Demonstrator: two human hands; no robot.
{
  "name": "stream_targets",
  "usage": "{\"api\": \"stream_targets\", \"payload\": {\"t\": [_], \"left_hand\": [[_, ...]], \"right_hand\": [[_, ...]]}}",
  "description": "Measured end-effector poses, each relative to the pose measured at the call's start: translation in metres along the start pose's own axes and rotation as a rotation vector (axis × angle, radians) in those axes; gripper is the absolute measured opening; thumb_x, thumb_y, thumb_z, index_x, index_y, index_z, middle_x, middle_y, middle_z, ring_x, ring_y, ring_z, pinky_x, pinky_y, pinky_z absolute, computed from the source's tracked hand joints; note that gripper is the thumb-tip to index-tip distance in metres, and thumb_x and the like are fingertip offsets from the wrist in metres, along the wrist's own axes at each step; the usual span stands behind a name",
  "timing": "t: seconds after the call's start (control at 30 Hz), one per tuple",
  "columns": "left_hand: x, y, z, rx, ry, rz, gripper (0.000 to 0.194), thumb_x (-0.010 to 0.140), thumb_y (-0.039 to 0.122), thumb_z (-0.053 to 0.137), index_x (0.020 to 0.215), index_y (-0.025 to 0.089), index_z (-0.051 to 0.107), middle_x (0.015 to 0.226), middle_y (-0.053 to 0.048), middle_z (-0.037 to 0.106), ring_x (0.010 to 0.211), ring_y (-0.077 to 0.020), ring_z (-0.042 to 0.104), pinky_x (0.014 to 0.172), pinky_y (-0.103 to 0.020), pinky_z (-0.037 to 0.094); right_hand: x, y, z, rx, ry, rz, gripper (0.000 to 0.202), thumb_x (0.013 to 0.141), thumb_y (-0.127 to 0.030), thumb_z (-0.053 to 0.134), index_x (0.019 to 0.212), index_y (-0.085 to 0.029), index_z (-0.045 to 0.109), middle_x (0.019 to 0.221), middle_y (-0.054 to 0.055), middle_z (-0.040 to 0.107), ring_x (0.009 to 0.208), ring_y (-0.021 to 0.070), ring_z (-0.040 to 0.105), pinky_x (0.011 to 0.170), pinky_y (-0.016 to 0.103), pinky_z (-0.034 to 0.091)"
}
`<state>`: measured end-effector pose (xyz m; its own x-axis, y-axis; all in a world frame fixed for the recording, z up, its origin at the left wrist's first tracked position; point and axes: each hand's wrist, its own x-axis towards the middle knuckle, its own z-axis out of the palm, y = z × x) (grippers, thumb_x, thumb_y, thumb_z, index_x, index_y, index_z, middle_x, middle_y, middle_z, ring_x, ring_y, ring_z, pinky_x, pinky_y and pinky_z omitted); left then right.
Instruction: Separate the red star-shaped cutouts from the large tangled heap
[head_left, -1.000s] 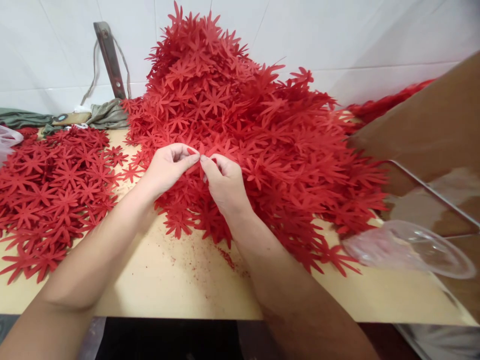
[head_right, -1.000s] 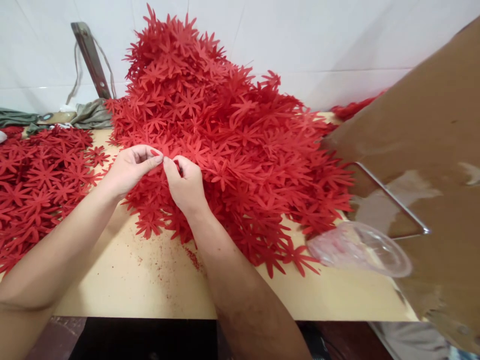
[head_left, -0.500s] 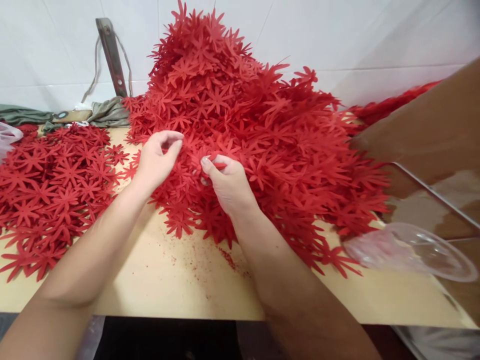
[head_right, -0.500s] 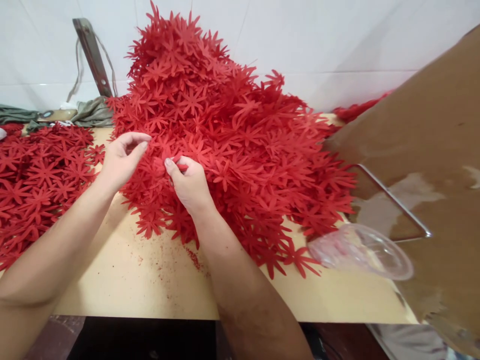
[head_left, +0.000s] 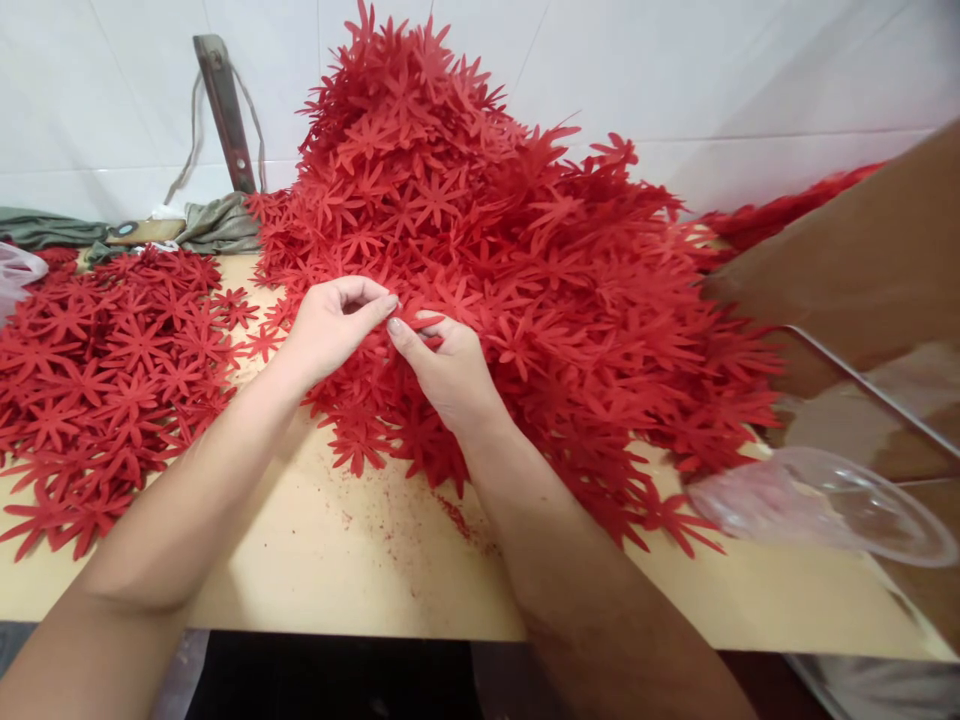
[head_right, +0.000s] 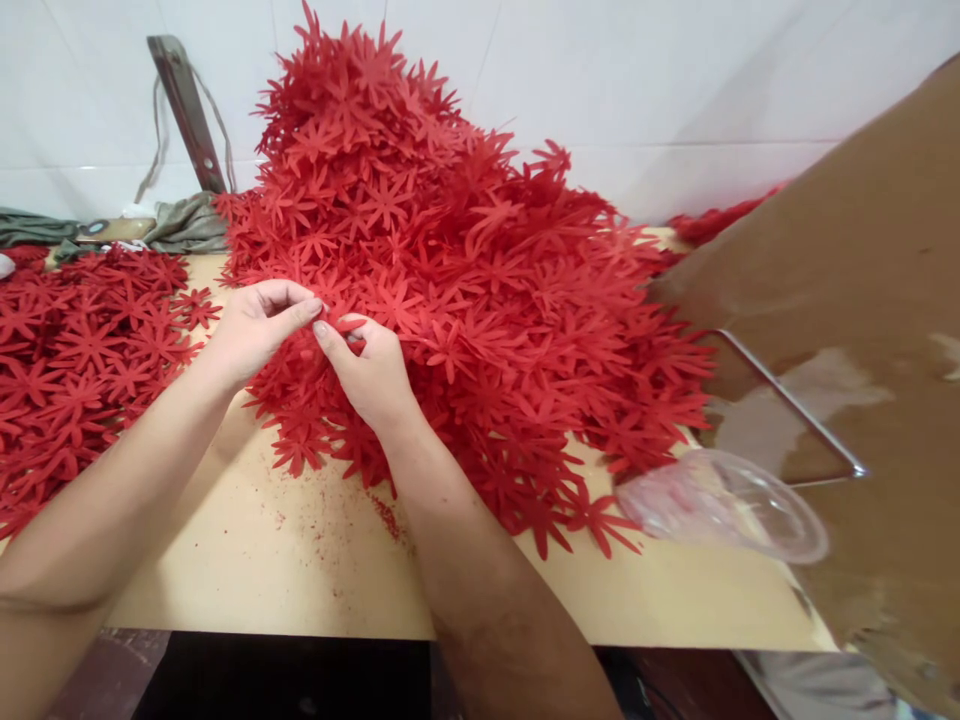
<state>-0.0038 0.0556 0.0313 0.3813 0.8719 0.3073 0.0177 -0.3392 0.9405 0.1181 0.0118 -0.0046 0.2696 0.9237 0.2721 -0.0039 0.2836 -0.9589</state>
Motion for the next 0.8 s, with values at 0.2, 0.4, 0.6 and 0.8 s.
{"api": "stream_targets", "payload": {"t": [0.2,0.4,0.6,0.8], "left_hand": [[0.006,-0.002,-0.001,-0.062,0.188,-0.026,0.016,0.079,0.013,0.062,0.065,0.015,0.053,0.061,0.004,0.053,0.057,-0.0052,0.046,0.062,-0.019,0.040],[0.013,-0.010,-0.014,-0.087,0.317,-0.043,0.013,0.080,0.008,0.057,0.076,0.018,0.051,0.060,0.005,0.050,0.053,-0.0062,0.045,0.056,-0.019,0.039],[0.009,-0.006,-0.004,-0.075,0.175,-0.022,0.021,0.073,0.002,0.060,0.089,0.016,0.058,0.065,0.005,0.053,0.058,-0.0058,0.048,0.061,-0.018,0.042],[0.016,-0.027,-0.018,0.286,0.260,0.014,0.022,0.075,0.011,0.061,0.098,0.014,0.065,0.075,0.000,0.061,0.064,-0.0100,0.053,0.071,-0.026,0.048]], "right_hand": [[-0.002,-0.007,-0.002,0.027,-0.085,0.001,0.030,0.066,-0.043,0.074,0.072,-0.018,0.059,0.062,-0.005,0.055,0.054,0.0059,0.047,0.056,0.022,0.042],[-0.002,-0.005,-0.002,0.007,-0.076,0.034,0.023,0.068,-0.038,0.073,0.072,-0.017,0.066,0.062,-0.003,0.059,0.057,0.0075,0.050,0.058,0.023,0.045],[0.002,0.000,-0.002,0.110,-0.053,0.142,0.030,0.068,-0.038,0.073,0.089,-0.019,0.064,0.066,-0.006,0.056,0.056,0.0055,0.048,0.058,0.021,0.044],[0.001,-0.001,-0.001,0.147,-0.066,0.129,0.029,0.064,-0.039,0.075,0.073,-0.019,0.056,0.056,-0.007,0.050,0.049,0.0055,0.044,0.050,0.021,0.039]]}}
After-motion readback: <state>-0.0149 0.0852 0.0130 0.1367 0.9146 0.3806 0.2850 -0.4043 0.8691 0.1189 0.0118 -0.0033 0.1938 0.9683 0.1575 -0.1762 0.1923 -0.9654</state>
